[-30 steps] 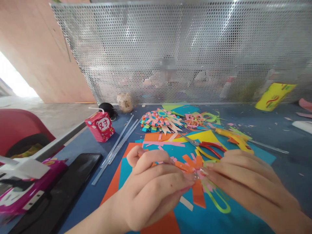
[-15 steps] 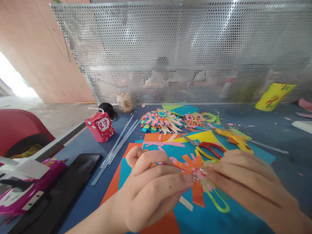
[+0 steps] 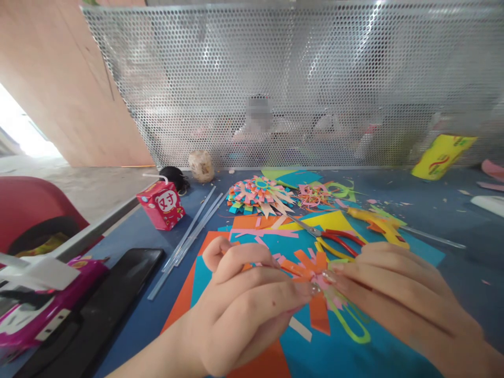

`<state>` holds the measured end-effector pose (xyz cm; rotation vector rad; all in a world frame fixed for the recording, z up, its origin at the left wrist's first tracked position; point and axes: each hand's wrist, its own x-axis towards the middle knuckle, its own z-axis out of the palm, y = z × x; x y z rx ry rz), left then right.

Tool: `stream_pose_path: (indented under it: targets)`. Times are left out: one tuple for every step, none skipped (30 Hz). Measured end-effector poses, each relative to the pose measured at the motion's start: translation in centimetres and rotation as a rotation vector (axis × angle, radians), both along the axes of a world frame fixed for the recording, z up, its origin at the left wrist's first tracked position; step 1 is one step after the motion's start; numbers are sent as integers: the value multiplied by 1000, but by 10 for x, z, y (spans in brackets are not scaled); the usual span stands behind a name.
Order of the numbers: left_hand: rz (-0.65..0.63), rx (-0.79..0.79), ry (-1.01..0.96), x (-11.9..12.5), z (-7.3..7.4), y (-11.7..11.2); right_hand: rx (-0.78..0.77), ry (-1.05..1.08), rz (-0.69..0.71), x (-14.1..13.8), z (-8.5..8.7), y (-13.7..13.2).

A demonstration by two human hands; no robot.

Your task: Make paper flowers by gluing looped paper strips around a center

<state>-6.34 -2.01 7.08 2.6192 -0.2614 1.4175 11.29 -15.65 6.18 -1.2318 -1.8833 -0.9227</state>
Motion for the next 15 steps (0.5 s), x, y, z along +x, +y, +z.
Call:
stream_pose_path:
  targets:
    - [1, 0, 8, -1, 0, 0, -11, 4, 7, 1, -1, 0]
    - [10, -6, 20, -1, -1, 0, -35, 2, 10, 2, -1, -1]
    - [24, -13, 30, -1, -1, 1, -59, -5, 10, 4, -2, -1]
    - [44, -24, 35, -1, -2, 1, -80, -13, 9, 6, -1, 0]
    - [71, -39, 38, -1, -3, 1, -96, -24, 5, 7, 0, 1]
    - [99, -61, 43, 0, -4, 1, -106, -28, 3, 9, 1, 3]
    - [125, -92, 45, 1, -5, 2, -110, -25, 5, 10, 2, 5]
    - [140, -131, 40, 2, -6, 2, -111, -13, 8, 11, 4, 8]
    - [145, -181, 33, 3, -8, 3, -105, 8, 6, 11, 5, 11]
    - [144, -246, 29, 4, -9, 4, -99, 38, -1, 11, 5, 15]
    - [140, -324, 27, 6, -10, 5, -92, 82, -16, 10, 4, 18]
    - [135, -411, 26, 7, -11, 5, -88, 140, -35, 9, 3, 20]
    - [131, -502, 31, 8, -12, 6, -99, 213, -54, 8, 2, 23]
    - [126, -591, 42, 10, -12, 7, -119, 298, -65, 7, -1, 25]
    - [120, -675, 52, 11, -13, 8, -150, 388, -74, 7, -3, 26]
